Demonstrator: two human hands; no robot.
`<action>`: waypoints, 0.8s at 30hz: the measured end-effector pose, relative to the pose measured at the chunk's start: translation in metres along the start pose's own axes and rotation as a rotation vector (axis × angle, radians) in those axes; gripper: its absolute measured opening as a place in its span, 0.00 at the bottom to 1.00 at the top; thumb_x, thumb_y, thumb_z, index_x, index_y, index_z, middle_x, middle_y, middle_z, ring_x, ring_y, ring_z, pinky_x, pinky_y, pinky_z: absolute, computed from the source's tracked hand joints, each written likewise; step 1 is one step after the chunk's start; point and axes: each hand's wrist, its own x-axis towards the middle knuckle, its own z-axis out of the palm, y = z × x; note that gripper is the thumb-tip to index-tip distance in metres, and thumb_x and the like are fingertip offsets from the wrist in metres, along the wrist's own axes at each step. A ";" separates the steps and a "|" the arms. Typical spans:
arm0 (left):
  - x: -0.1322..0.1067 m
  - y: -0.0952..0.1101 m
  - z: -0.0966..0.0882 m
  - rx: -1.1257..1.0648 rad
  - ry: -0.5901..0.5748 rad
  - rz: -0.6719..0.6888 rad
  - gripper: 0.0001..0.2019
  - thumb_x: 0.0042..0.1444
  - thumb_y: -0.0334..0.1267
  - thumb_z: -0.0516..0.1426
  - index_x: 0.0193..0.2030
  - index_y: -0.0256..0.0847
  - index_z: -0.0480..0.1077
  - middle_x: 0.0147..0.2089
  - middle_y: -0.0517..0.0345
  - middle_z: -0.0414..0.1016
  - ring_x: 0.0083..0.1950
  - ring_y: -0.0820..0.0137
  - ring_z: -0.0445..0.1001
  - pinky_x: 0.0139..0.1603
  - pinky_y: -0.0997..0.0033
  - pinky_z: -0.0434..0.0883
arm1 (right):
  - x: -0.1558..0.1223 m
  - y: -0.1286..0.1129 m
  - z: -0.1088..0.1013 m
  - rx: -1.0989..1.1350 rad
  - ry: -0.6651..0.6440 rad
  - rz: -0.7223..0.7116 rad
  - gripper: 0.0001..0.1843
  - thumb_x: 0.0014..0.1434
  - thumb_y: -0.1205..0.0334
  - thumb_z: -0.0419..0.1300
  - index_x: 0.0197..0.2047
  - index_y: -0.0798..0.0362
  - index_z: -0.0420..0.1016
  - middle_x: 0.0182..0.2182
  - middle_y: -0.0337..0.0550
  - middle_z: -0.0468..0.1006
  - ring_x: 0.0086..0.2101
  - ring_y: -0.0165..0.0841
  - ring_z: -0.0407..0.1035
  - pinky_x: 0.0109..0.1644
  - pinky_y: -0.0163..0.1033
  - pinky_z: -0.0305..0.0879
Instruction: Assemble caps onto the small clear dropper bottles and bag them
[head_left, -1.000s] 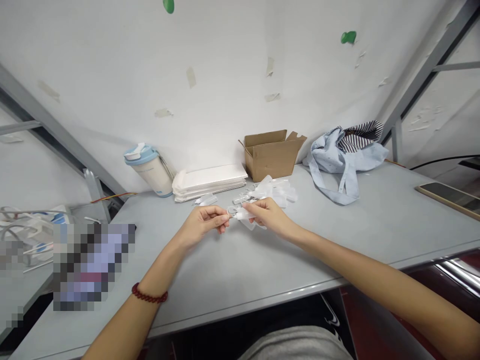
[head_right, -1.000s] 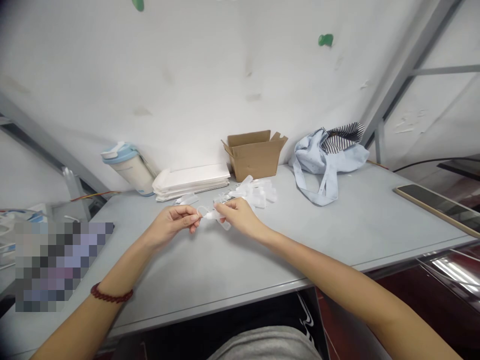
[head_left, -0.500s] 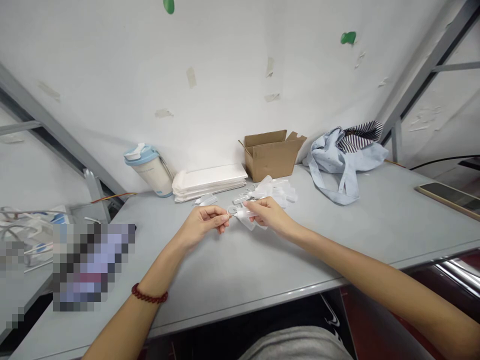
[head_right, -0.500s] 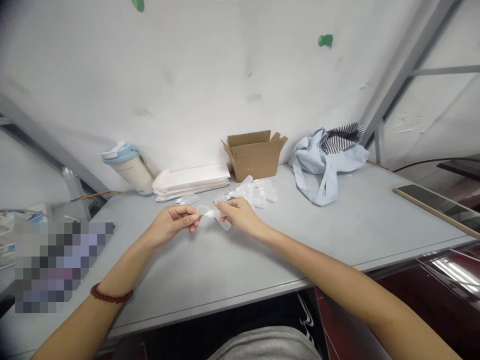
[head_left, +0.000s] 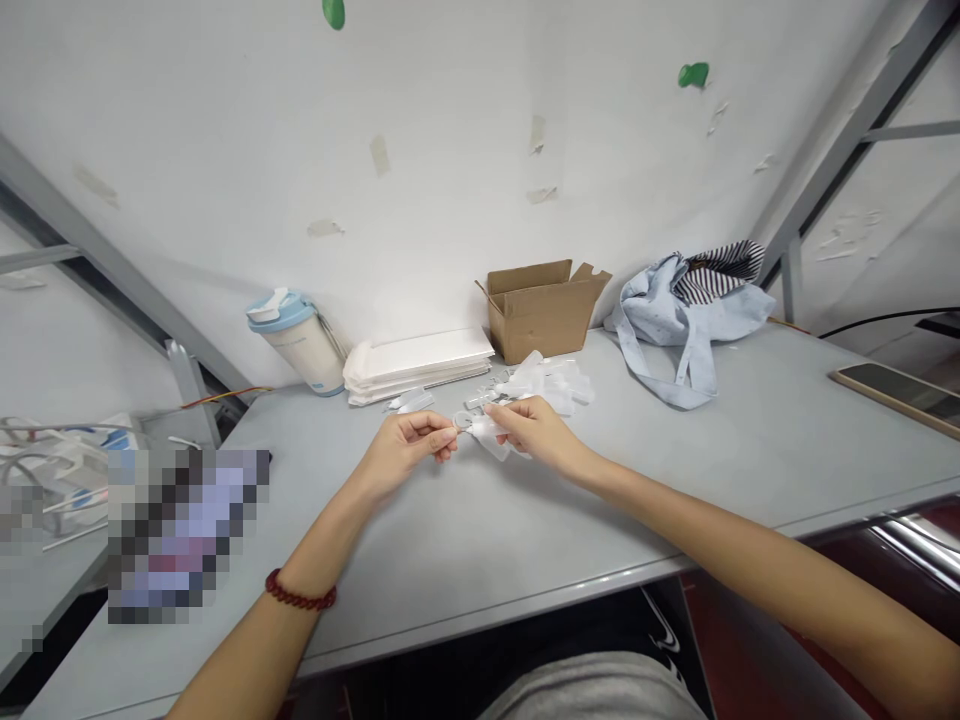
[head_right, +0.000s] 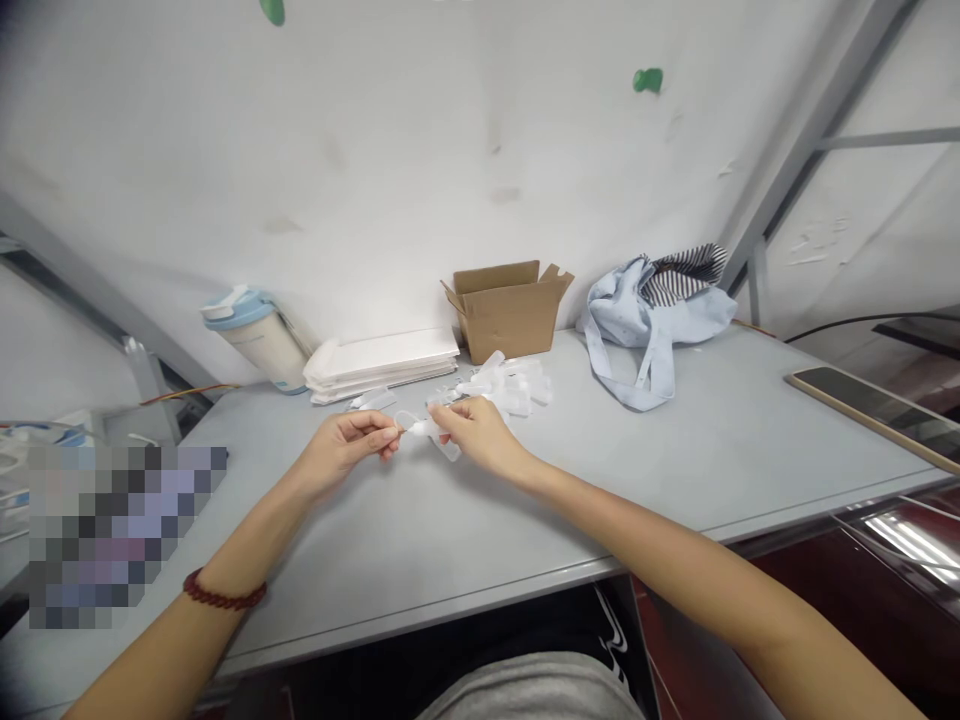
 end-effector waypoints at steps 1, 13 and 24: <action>0.000 0.000 0.001 0.011 0.021 0.006 0.09 0.51 0.41 0.61 0.28 0.37 0.72 0.26 0.60 0.72 0.27 0.75 0.67 0.32 0.75 0.67 | 0.000 0.001 0.001 -0.011 0.007 0.003 0.26 0.58 0.46 0.51 0.16 0.54 0.59 0.12 0.32 0.53 0.16 0.23 0.47 0.21 0.33 0.43; -0.003 -0.003 0.021 0.221 0.210 0.066 0.08 0.50 0.40 0.58 0.28 0.38 0.72 0.28 0.58 0.74 0.32 0.70 0.72 0.37 0.72 0.68 | -0.001 0.006 0.008 -0.115 0.068 -0.030 0.25 0.59 0.51 0.48 0.15 0.54 0.59 0.13 0.33 0.56 0.19 0.26 0.55 0.26 0.34 0.51; -0.003 -0.010 0.027 0.267 0.204 0.092 0.07 0.51 0.39 0.56 0.27 0.38 0.71 0.28 0.58 0.74 0.32 0.69 0.72 0.36 0.71 0.68 | -0.004 0.004 0.010 -0.194 0.067 -0.023 0.24 0.60 0.56 0.47 0.15 0.55 0.63 0.13 0.35 0.61 0.19 0.26 0.56 0.27 0.34 0.48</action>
